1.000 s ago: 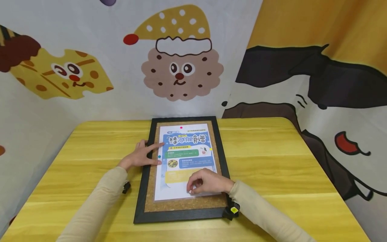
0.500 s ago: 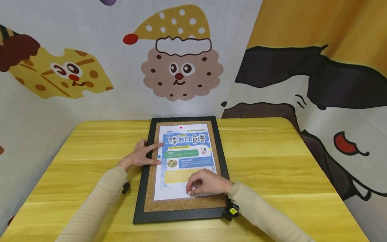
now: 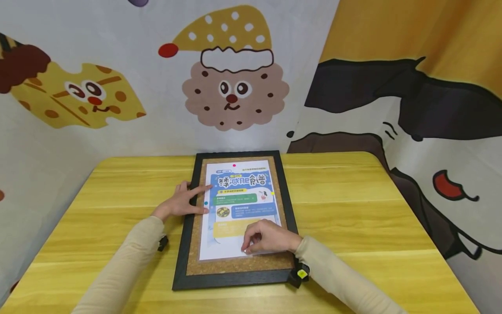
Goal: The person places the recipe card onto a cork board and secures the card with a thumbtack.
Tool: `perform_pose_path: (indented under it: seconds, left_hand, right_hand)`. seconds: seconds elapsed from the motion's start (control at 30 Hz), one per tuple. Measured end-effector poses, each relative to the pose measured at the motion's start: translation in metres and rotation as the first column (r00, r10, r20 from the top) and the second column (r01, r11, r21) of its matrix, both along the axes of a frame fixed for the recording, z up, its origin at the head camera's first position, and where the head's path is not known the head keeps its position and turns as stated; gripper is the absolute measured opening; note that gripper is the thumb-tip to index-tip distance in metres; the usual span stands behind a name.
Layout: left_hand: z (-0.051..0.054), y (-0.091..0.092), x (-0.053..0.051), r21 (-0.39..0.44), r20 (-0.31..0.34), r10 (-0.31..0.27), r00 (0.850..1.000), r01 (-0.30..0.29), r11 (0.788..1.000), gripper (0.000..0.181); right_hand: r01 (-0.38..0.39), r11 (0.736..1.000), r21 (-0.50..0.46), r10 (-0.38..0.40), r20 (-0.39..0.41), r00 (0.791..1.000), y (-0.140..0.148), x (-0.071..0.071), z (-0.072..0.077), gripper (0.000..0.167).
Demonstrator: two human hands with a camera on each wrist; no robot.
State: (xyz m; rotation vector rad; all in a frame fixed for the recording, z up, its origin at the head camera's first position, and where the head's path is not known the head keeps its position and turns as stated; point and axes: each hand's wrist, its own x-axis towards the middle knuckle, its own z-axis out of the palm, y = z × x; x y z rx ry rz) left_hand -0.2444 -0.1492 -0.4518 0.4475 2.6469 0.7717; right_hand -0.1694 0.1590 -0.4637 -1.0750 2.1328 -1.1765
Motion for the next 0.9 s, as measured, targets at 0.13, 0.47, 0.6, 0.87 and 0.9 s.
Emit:
perform_pose_path:
  seconds: [0.13,0.47,0.6,0.87,0.9]
  left_hand:
    - [-0.0007,0.0001,0.0001,0.001,0.000,-0.001,1.000,0.001,1.000,0.086]
    - [0.0005,0.0004,0.0009,-0.005,-0.008,-0.006,1.000,0.006,1.000,0.085]
    - [0.0013,0.0005,0.0007,-0.004,-0.013,-0.009,1.000,0.009,1.000,0.085]
    - [0.0013,0.0002,0.0001,0.001,-0.003,0.001,1.000,-0.001,1.000,0.085]
    - [0.0015,0.0001,0.0000,0.003,-0.001,0.002,1.000,-0.002,1.000,0.085]
  right_hand:
    - [0.002,1.000,0.018,-0.003,0.011,1.000,-0.0015,-0.0005,0.0002,0.010]
    - [-0.029,1.000,0.001,0.029,0.016,0.999,-0.0021,-0.0045,0.0023,0.008]
    - [-0.032,0.999,-0.013,0.032,0.019,0.999,-0.0034,-0.0048,0.0037,0.009]
    - [0.000,1.000,0.028,-0.001,0.048,0.999,-0.0038,-0.0054,0.0060,0.007]
    - [-0.002,1.000,0.030,0.001,0.053,0.999,-0.0031,-0.0059,0.0057,0.008]
